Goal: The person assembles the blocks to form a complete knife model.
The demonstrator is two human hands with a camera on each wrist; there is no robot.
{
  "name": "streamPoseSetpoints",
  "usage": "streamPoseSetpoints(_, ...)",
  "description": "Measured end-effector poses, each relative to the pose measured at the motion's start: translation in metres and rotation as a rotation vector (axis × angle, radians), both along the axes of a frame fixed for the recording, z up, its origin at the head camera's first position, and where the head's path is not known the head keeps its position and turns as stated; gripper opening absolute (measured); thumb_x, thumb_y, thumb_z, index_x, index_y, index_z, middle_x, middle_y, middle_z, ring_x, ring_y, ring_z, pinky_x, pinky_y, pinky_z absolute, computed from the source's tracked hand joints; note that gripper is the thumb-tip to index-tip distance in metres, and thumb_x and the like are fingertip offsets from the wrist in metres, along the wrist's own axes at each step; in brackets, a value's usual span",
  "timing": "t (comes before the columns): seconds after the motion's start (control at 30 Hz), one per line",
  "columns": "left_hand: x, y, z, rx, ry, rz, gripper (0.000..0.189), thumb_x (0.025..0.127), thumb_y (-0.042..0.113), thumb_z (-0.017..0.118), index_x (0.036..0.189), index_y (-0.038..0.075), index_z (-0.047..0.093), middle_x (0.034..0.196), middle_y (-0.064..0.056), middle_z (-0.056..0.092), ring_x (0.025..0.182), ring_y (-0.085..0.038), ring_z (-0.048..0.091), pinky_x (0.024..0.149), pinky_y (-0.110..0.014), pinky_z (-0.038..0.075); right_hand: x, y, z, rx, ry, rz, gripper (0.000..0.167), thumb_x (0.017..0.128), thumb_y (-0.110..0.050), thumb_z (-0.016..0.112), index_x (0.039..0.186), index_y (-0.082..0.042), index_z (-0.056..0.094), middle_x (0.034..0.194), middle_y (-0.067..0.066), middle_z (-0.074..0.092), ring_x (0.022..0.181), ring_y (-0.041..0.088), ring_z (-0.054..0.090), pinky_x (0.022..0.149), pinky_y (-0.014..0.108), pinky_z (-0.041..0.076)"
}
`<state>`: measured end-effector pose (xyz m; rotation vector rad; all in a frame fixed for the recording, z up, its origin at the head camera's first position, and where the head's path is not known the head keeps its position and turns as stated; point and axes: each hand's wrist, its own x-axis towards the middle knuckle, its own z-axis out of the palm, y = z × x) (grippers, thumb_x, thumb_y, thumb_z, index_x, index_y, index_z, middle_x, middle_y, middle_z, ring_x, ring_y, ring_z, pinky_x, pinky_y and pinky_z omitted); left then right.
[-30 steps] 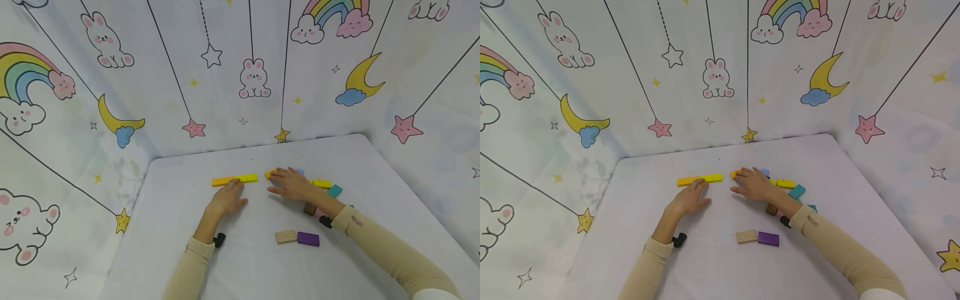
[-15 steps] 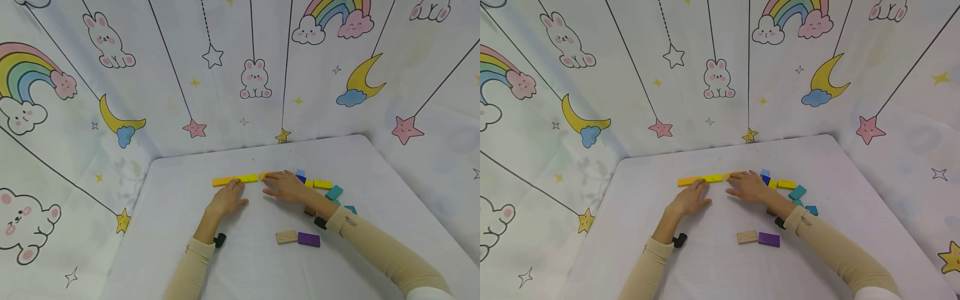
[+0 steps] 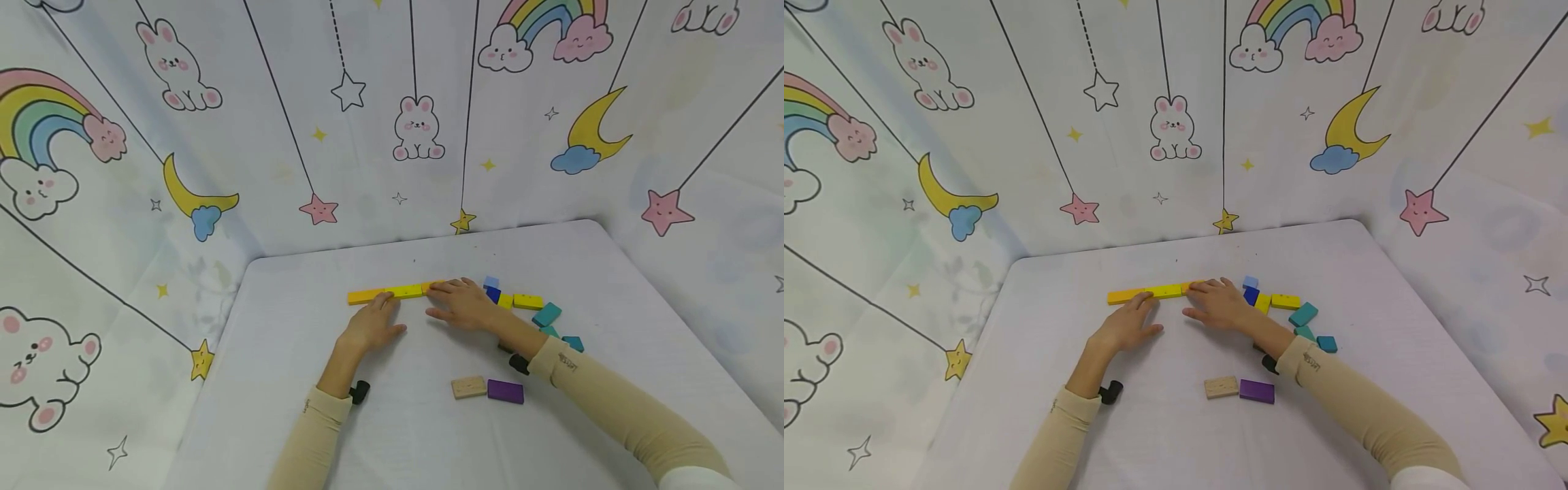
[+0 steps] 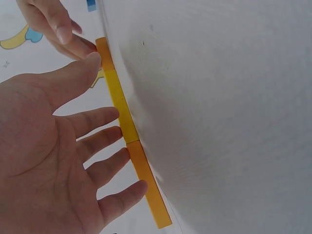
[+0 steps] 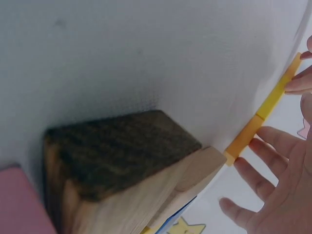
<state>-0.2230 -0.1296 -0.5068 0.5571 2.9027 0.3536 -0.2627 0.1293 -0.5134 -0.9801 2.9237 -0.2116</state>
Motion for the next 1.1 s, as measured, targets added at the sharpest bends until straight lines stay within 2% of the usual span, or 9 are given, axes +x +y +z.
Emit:
streamPoseSetpoints(0.57, 0.002, 0.002, 0.002, -0.007, 0.009, -0.003, 0.07, 0.102, 0.046, 0.066, 0.158, 0.009, 0.045, 0.166, -0.012, 0.035, 0.145, -0.034, 0.046, 0.117, -0.049, 0.043, 0.005, -0.001, 0.002, 0.006, 0.02, 0.0, 0.065, 0.107, -0.057, 0.049, 0.155, -0.014, 0.052, 0.16, 0.008, 0.049, 0.147, 0.035, 0.044, 0.12, 0.067, 0.028)
streamPoseSetpoints(0.83, 0.002, 0.003, 0.002, -0.011, 0.006, -0.001, 0.071, 0.102, 0.047, 0.066, 0.158, 0.009, 0.045, 0.166, -0.011, 0.034, 0.145, -0.033, 0.046, 0.117, -0.049, 0.043, 0.006, 0.0, 0.004, 0.006, -0.017, 0.0, 0.068, 0.107, -0.058, 0.048, 0.158, -0.013, 0.048, 0.162, 0.009, 0.045, 0.149, 0.035, 0.04, 0.121, 0.067, 0.028)
streamPoseSetpoints(1.1, 0.003, 0.003, 0.003, -0.018, 0.013, -0.007, 0.069, 0.102, 0.046, 0.065, 0.157, 0.009, 0.046, 0.166, -0.012, 0.034, 0.147, -0.033, 0.044, 0.118, -0.048, 0.042, 0.011, 0.008, 0.013, -0.029, -0.077, 0.023, 0.069, 0.107, -0.055, 0.051, 0.16, -0.012, 0.043, 0.166, 0.011, 0.038, 0.153, 0.035, 0.034, 0.122, 0.064, 0.029)
